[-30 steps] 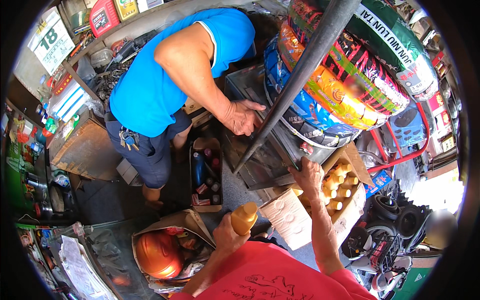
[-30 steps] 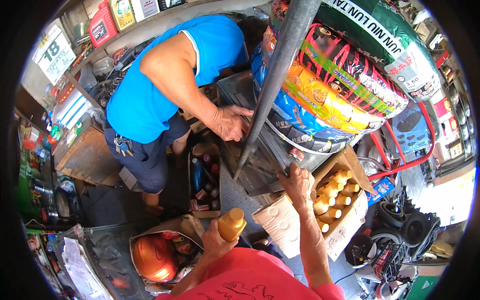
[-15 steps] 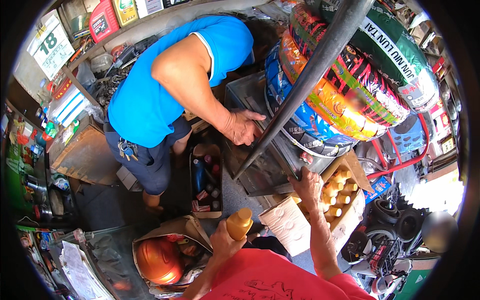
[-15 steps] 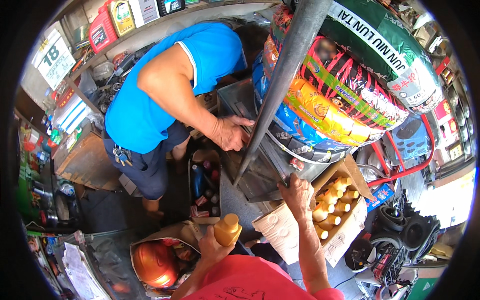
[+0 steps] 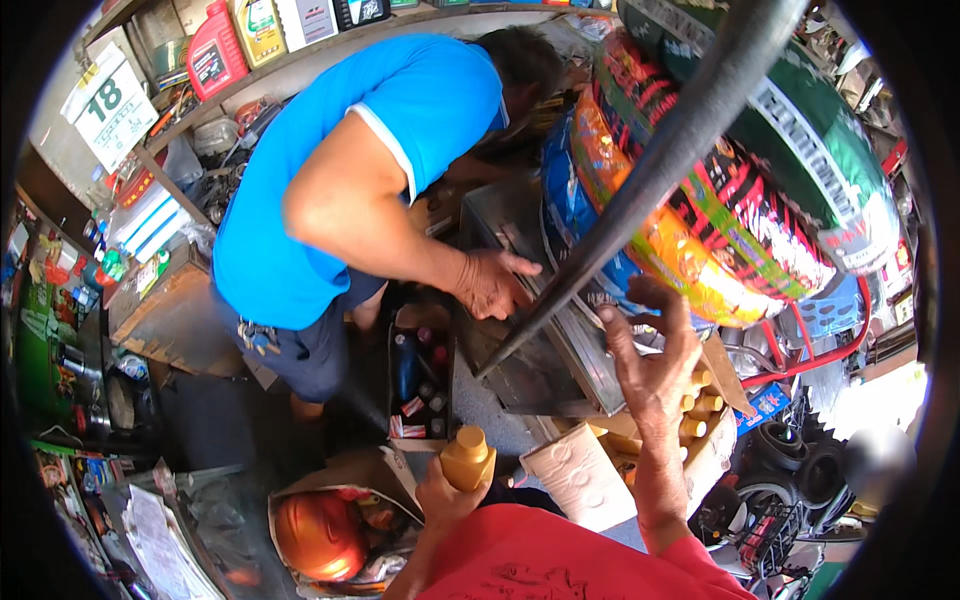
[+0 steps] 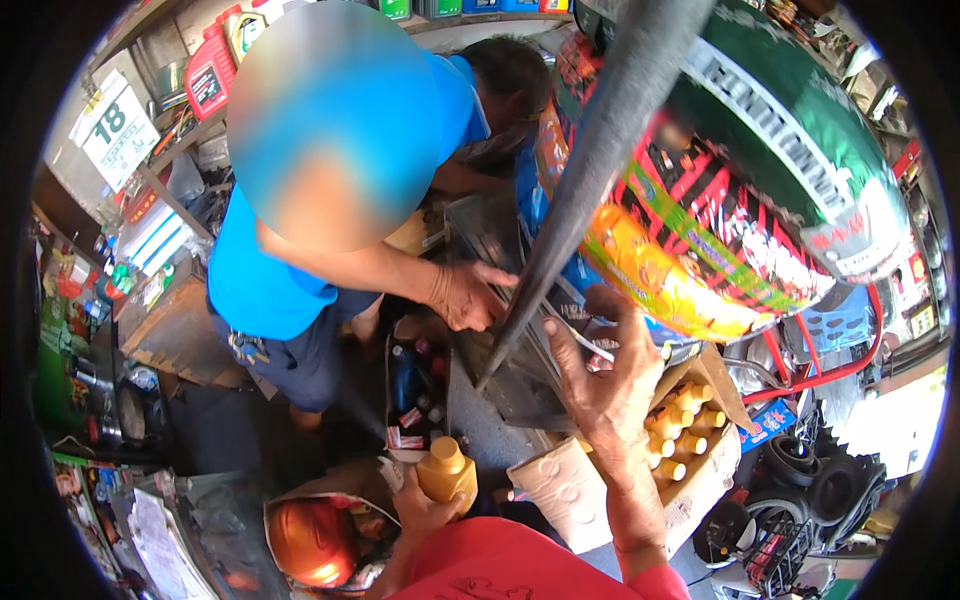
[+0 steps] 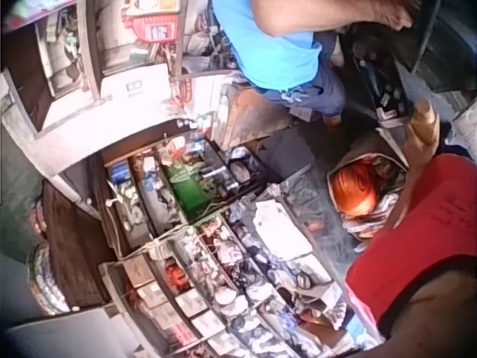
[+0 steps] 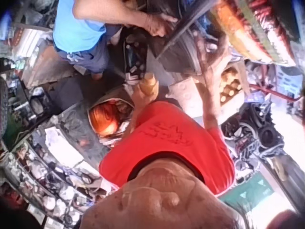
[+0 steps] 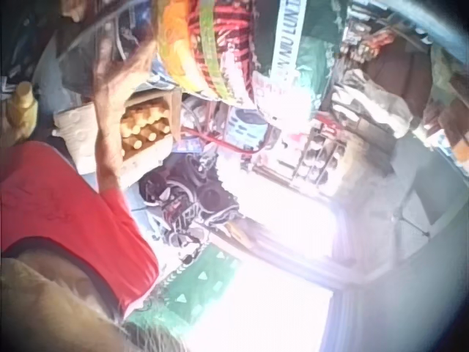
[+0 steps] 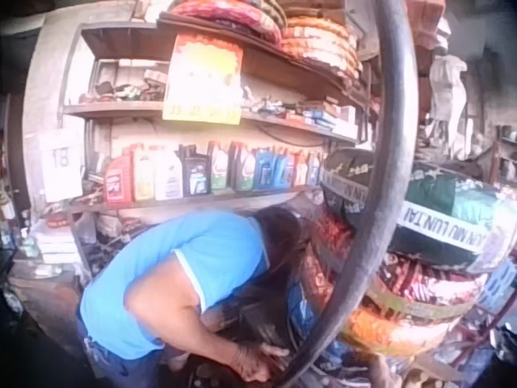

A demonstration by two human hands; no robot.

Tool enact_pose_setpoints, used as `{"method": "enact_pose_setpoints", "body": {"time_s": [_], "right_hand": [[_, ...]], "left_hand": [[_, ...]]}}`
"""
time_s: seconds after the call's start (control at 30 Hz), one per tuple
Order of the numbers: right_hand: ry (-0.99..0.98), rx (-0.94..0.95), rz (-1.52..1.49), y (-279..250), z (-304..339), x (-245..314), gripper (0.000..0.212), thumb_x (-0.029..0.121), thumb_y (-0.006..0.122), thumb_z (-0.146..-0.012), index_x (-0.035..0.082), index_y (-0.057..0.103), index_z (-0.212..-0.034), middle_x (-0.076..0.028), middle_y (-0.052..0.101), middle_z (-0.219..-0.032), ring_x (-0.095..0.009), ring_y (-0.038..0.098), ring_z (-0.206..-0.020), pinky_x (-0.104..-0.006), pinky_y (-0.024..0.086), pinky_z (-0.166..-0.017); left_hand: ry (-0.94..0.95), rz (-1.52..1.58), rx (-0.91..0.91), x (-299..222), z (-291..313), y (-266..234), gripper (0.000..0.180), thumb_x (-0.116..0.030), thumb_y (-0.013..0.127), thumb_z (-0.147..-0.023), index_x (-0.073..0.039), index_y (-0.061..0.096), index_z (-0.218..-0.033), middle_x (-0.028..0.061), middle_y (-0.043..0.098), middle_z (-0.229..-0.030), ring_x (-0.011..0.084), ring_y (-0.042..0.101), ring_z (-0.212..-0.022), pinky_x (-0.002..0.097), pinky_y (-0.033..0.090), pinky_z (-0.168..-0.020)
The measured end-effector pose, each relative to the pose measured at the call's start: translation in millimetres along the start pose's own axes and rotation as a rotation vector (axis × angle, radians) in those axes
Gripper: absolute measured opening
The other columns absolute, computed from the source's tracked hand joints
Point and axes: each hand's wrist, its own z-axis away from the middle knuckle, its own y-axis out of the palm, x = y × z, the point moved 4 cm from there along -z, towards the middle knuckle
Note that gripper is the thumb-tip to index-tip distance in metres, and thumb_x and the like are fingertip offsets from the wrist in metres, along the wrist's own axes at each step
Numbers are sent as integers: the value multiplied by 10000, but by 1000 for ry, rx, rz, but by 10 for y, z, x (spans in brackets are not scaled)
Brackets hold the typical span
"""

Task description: The person unpacks yellow bottles from a cardboard box and hands them to a man in a blue shirt. The man places the bottles on a shelf or into a container. The person continues to remove bottles from the box and repeat the process.

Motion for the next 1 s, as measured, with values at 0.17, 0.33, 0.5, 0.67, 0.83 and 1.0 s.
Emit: {"method": "enact_pose_setpoints", "body": {"time_s": [0.17,0.33,0.5,0.67,0.83,1.0], "right_hand": [[-8,-148,-203,155,-346,136,402,229,810,-852,-6,597,-1100,-121,722,-984,-194,694,-895,-346,519,-886],[53,-315,-290,281,-383,133,349,174,808,-855,3,555,-1022,-103,714,-906,-134,683,-822,-272,533,-797],[98,-336,-19,290,-383,211,397,228,823,-848,13,556,-1048,-86,713,-892,-135,692,-822,-266,543,-754],[99,-316,149,290,-401,265,403,225,818,-850,1,558,-1062,-86,718,-865,-146,705,-792,-267,548,-728],[145,-307,154,310,-398,326,378,207,789,-876,5,561,-1099,-85,718,-886,-137,693,-839,-272,528,-787],[197,-286,220,281,-374,337,372,234,777,-888,19,569,-1109,-84,723,-890,-135,691,-843,-278,525,-800]], "left_hand": [[16,53,107,-8,-472,-60,724,-370,887,-600,-73,503,-1137,179,692,-969,424,689,-834,511,561,-720],[73,84,118,116,-993,-197,748,-353,889,-587,-71,495,-1156,191,692,-974,418,691,-856,501,562,-742],[-21,51,227,210,-1475,-318,798,-326,888,-587,-79,481,-1227,171,695,-1026,413,690,-897,483,560,-801],[107,56,203,362,-1768,-328,811,-283,906,-580,-60,471,-1228,199,664,-1113,401,661,-1011,481,527,-879],[333,-39,141,-23,-1982,-590,851,-275,916,-582,-47,457,-1261,202,659,-1104,408,652,-1020,487,517,-884],[161,1,220,-16,-2004,-624,840,-271,916,-579,-43,462,-1248,203,660,-1105,409,651,-1021,486,516,-886]]}}
